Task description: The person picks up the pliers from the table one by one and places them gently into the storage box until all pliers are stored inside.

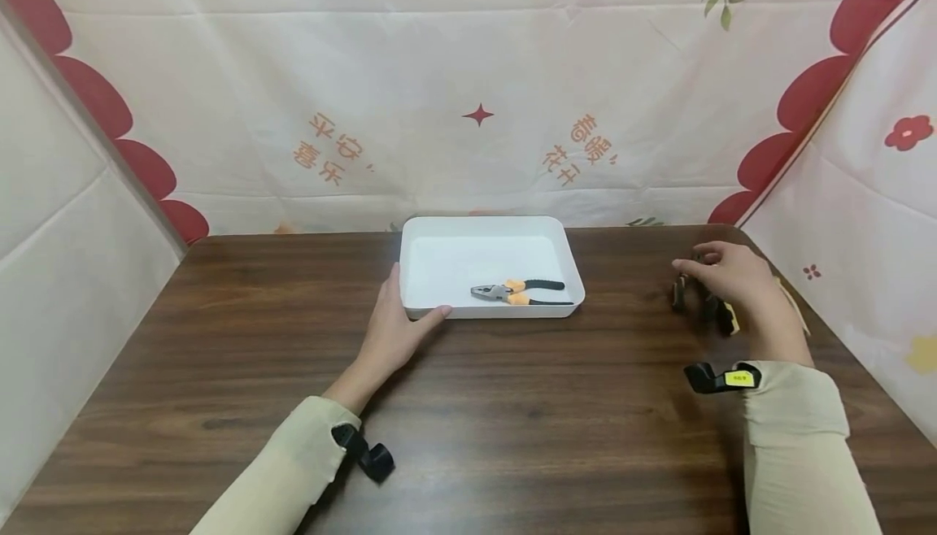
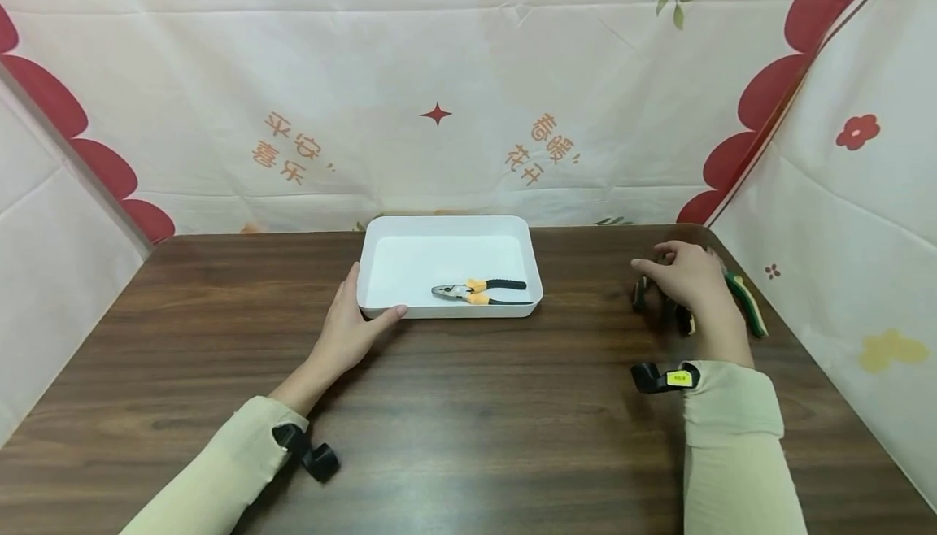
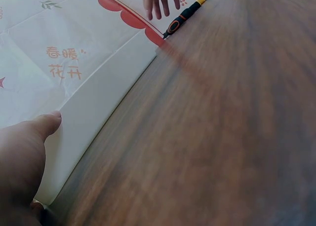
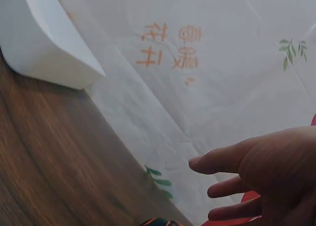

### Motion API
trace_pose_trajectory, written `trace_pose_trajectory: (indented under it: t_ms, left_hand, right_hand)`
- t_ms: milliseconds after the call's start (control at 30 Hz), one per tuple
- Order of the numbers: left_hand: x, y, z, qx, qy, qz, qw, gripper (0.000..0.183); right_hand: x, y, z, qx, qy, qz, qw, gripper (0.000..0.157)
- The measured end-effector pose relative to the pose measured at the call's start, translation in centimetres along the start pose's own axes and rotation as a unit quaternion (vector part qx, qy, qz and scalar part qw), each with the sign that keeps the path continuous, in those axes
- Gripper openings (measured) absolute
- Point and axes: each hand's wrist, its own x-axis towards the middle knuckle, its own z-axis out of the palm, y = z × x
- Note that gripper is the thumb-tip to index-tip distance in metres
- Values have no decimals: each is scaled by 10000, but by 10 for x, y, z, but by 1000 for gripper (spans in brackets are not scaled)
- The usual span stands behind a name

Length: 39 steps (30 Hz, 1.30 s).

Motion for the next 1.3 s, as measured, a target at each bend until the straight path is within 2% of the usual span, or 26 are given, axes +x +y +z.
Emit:
trace_pose_trajectory:
  t_ms: [133,333,733,1067,1300]
  left_hand:
    - [0,1,-1,20,22,-8,10000,113]
    - [0,2,-2,22,-13,-49,10000,113]
    - [1,1,0,3,23,66,10000,113]
    - [1,0,0,49,-20,-47,10000,114]
    - [0,0,0,70,-5,-69,10000,114]
  right_hand:
    - [3,4,4,49,-83,49,9999,77]
    - [4,8,10,-69,22,74,9999,75]
    - [10,16,19,-216,27,200,9996,74]
    - [10,12,24,-233,78,367,9990,69]
    - [9,8,24,-283,36,556,9980,75]
